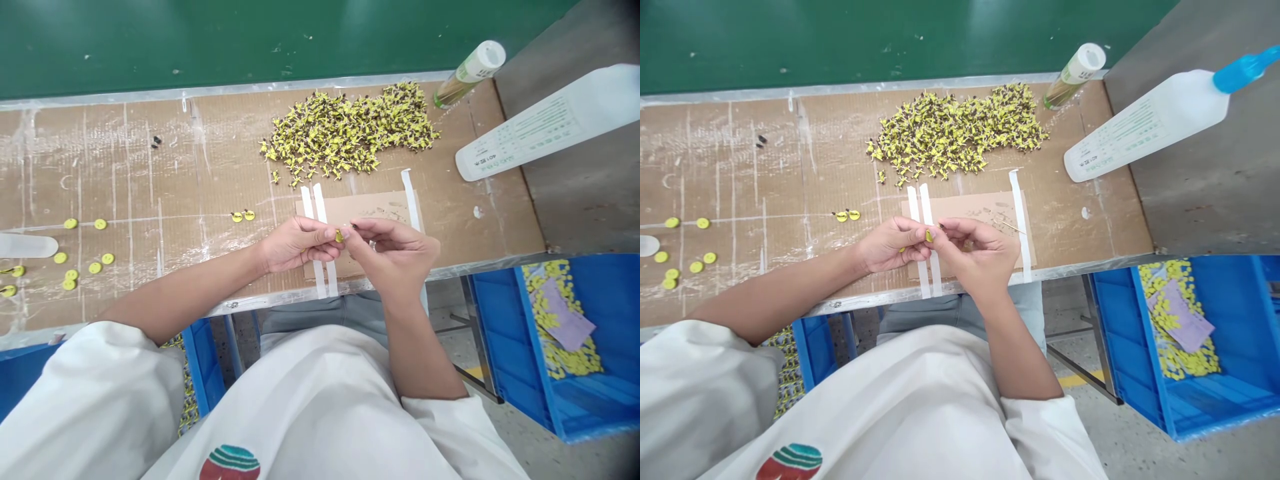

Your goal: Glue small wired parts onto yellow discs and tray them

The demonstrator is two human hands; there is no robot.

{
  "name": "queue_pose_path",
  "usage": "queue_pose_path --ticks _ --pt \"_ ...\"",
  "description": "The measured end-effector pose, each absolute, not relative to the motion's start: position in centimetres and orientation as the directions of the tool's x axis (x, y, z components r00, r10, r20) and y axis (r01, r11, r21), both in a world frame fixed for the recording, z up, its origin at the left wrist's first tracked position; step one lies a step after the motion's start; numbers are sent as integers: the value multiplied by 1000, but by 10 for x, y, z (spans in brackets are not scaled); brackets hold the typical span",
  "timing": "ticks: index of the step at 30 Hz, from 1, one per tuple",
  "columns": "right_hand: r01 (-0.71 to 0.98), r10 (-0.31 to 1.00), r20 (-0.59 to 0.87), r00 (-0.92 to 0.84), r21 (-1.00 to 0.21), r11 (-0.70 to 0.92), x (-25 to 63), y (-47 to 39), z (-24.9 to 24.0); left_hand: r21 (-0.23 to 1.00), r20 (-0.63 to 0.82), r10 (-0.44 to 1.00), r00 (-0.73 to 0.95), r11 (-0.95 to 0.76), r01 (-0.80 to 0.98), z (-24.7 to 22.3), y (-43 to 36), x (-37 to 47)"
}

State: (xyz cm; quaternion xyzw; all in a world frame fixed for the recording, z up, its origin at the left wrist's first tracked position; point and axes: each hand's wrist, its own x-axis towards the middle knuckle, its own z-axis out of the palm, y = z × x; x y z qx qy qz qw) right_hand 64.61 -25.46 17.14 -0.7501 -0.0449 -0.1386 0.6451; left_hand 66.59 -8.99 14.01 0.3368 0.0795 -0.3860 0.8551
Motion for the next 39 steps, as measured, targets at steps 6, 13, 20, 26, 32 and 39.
queue_pose_path --ticks 6,13,20,26,32,39 --pt "234 -203 255 945 -965 -121 646 -252 176 510 -468 -595 654 423 749 141 -91 672" --pt "320 -92 340 936 -930 -182 664 -240 198 670 -266 -914 306 52 740 143 -78 666" --pt "531 406 373 834 -745 -405 693 -187 156 762 -224 -916 -332 -377 526 148 -67 666" --pt "676 572 373 731 -510 -532 704 -170 127 730 -244 -944 -222 -330 599 148 -69 665" --pt "690 570 396 720 -497 -527 706 -173 120 708 -476 -842 254 -196 679 145 -67 666" --pt "480 146 484 863 -693 -538 678 -213 188 552 -189 -982 -22 -125 824 147 -70 673"
